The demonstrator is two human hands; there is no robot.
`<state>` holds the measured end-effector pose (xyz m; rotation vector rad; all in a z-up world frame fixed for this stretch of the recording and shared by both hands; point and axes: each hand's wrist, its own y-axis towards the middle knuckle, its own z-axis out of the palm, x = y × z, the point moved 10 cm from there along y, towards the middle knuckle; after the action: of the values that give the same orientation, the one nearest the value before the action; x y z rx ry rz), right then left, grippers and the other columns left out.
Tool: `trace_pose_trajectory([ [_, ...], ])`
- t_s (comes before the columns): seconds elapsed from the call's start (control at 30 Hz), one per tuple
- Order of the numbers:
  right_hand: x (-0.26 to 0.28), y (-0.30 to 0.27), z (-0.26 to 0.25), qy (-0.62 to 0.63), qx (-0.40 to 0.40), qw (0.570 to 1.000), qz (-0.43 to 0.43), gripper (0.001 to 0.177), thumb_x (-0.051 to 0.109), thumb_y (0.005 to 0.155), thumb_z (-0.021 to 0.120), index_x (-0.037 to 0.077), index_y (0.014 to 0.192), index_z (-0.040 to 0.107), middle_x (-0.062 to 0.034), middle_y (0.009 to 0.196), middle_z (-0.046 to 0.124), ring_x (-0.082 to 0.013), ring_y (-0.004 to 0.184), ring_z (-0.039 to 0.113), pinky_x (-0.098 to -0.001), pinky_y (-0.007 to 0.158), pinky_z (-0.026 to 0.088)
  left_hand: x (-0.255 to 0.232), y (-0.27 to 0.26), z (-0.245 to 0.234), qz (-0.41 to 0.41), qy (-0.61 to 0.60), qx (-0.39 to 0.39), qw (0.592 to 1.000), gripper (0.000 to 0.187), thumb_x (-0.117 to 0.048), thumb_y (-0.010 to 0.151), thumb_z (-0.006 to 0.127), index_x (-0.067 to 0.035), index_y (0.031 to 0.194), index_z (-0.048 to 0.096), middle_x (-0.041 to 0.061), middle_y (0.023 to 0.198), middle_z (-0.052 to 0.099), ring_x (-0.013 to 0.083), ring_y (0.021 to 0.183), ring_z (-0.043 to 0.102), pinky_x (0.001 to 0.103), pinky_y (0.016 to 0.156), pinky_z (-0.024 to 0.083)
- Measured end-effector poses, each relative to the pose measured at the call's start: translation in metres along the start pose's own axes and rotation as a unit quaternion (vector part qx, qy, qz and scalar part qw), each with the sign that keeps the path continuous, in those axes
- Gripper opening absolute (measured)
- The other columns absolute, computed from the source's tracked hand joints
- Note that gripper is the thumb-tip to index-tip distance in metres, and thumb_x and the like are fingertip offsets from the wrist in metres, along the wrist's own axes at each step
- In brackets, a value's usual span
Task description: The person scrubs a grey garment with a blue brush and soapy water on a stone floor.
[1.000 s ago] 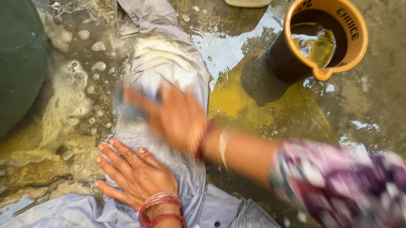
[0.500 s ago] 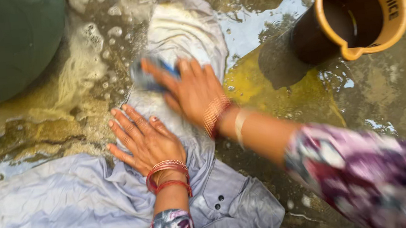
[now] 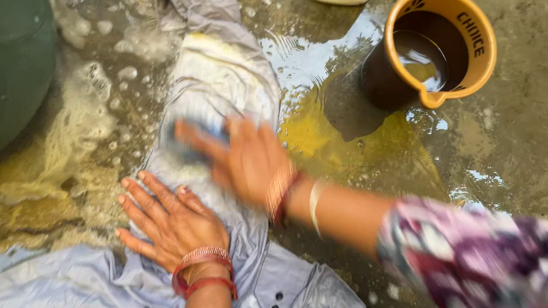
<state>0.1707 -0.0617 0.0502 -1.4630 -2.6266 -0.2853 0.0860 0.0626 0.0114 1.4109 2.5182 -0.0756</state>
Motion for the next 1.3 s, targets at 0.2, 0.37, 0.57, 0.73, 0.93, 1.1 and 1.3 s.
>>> trace_pose_trajectory([
  [0.2, -0.05, 0.018, 0.006, 0.016, 0.043, 0.998, 0.043, 0.079, 0.035, 0.096, 0.066, 0.043, 0.16, 0.021, -0.0155, 0.109, 0.059, -0.0318, 0.096, 0.057, -0.0475, 0.081, 0.044, -0.001, 0.0, 0.003, 0.012, -0.026, -0.003, 1.0, 0.061, -0.032, 0.109, 0.038, -0.007, 0.164, 0.033, 0.015, 0.172, 0.023, 0.0343, 0.158, 0.021, 0.063, 0.122, 0.007],
  [0.37, -0.087, 0.075, -0.009, -0.003, -0.073, 0.991, 0.112, 0.076, 0.039, 0.095, 0.066, 0.042, 0.158, 0.024, -0.015, 0.107, 0.059, -0.033, 0.095, 0.058, -0.0498, 0.076, 0.045, -0.003, 0.001, 0.001, 0.011, -0.018, -0.007, 1.0, 0.06, -0.031, 0.109, 0.038, -0.007, 0.164, 0.033, 0.016, 0.172, 0.024, 0.0349, 0.157, 0.021, 0.064, 0.121, 0.007],
  [0.57, 0.016, -0.024, -0.009, 0.082, -0.055, 0.995, -0.017, 0.077, 0.035, 0.094, 0.066, 0.045, 0.158, 0.024, -0.0129, 0.103, 0.06, -0.0323, 0.1, 0.058, -0.0471, 0.083, 0.045, -0.003, 0.003, 0.002, 0.015, -0.02, -0.006, 1.0, 0.063, -0.03, 0.105, 0.039, -0.007, 0.163, 0.033, 0.015, 0.172, 0.024, 0.035, 0.157, 0.021, 0.064, 0.12, 0.007],
  [0.73, -0.052, 0.038, -0.003, -0.009, -0.058, 0.998, 0.023, 0.079, 0.036, 0.093, 0.068, 0.043, 0.159, 0.024, -0.0158, 0.112, 0.061, -0.0327, 0.097, 0.058, -0.0488, 0.08, 0.043, -0.004, 0.001, 0.003, 0.02, -0.024, -0.012, 0.999, 0.06, -0.032, 0.11, 0.039, -0.007, 0.164, 0.033, 0.016, 0.173, 0.025, 0.0349, 0.158, 0.022, 0.064, 0.122, 0.007],
  [0.93, -0.071, 0.065, 0.007, 0.013, -0.025, 0.991, 0.13, 0.078, 0.037, 0.096, 0.066, 0.042, 0.161, 0.023, -0.0144, 0.109, 0.06, -0.0322, 0.096, 0.059, -0.0511, 0.08, 0.044, -0.004, 0.002, 0.002, 0.009, -0.01, -0.009, 1.0, 0.06, -0.034, 0.108, 0.039, -0.011, 0.163, 0.035, 0.014, 0.172, 0.023, 0.0337, 0.157, 0.02, 0.063, 0.121, 0.007],
  [1.1, 0.016, -0.019, -0.006, 0.073, -0.046, 0.995, -0.05, 0.082, 0.039, 0.088, 0.068, 0.042, 0.158, 0.027, -0.0144, 0.108, 0.06, -0.0318, 0.1, 0.059, -0.0486, 0.081, 0.044, 0.0, 0.002, 0.004, 0.007, -0.008, -0.005, 1.0, 0.058, -0.033, 0.108, 0.039, -0.016, 0.163, 0.036, 0.014, 0.173, 0.023, 0.0338, 0.157, 0.02, 0.063, 0.121, 0.007],
  [1.3, -0.066, 0.09, -0.013, -0.036, -0.09, 0.995, 0.027, 0.082, 0.037, 0.09, 0.067, 0.041, 0.158, 0.022, -0.0161, 0.104, 0.06, -0.0312, 0.091, 0.058, -0.0476, 0.076, 0.045, -0.003, 0.003, 0.005, 0.008, 0.003, -0.012, 1.0, 0.057, -0.034, 0.108, 0.038, -0.019, 0.163, 0.038, 0.013, 0.172, 0.022, 0.0333, 0.157, 0.02, 0.062, 0.122, 0.007],
])
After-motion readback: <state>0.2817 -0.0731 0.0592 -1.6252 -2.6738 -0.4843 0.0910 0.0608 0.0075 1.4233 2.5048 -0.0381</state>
